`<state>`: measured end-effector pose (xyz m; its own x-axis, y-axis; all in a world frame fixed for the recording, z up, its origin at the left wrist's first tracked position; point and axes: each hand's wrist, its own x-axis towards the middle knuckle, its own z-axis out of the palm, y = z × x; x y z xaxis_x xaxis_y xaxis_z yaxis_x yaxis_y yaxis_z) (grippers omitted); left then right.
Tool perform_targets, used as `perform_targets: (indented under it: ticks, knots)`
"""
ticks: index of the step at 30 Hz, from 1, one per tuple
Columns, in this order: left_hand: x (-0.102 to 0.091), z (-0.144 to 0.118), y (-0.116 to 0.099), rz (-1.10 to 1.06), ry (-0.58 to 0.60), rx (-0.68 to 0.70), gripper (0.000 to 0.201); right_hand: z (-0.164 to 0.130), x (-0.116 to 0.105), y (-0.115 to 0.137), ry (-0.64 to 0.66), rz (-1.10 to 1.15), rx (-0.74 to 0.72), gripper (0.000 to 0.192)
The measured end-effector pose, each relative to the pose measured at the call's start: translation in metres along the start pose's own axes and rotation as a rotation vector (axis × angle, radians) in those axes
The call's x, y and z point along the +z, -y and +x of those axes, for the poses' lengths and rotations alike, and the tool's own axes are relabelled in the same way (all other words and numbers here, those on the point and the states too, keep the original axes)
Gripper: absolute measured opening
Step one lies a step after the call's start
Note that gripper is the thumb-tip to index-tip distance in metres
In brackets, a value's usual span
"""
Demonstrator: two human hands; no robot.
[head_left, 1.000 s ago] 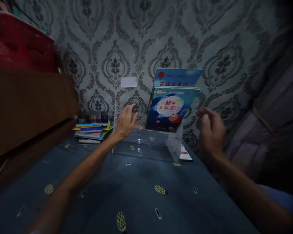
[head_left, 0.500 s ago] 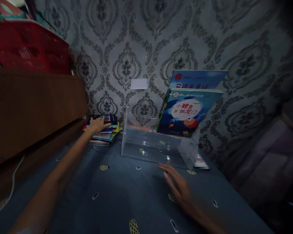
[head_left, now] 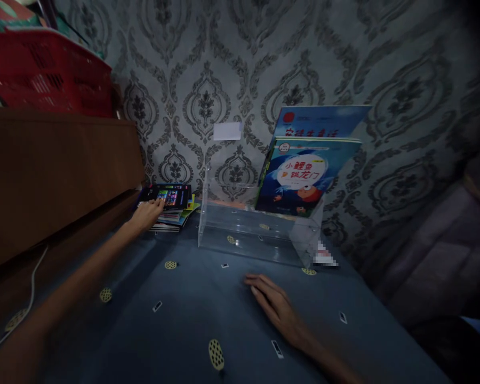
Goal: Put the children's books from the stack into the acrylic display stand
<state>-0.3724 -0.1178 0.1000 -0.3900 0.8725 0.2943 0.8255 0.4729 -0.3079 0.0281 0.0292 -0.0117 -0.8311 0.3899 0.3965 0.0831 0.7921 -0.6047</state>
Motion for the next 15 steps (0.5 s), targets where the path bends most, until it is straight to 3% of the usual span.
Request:
perform_targets:
  ticks: [6,11,15]
  knots:
    - [0.012,-0.063,-0.010,0.036,0.058,0.061,0.063,0.000,0.002,-0.005,0.018,0.025,-0.059,0.036]
    - [0.019,-0.119,-0.029,0.003,0.301,0.177,0.063,0.002,0.001,-0.004,0.036,0.026,-0.077,0.035]
    - [0.008,-0.138,-0.040,-0.012,0.388,0.228,0.056,0.002,0.001,-0.003,0.047,0.028,-0.081,0.035]
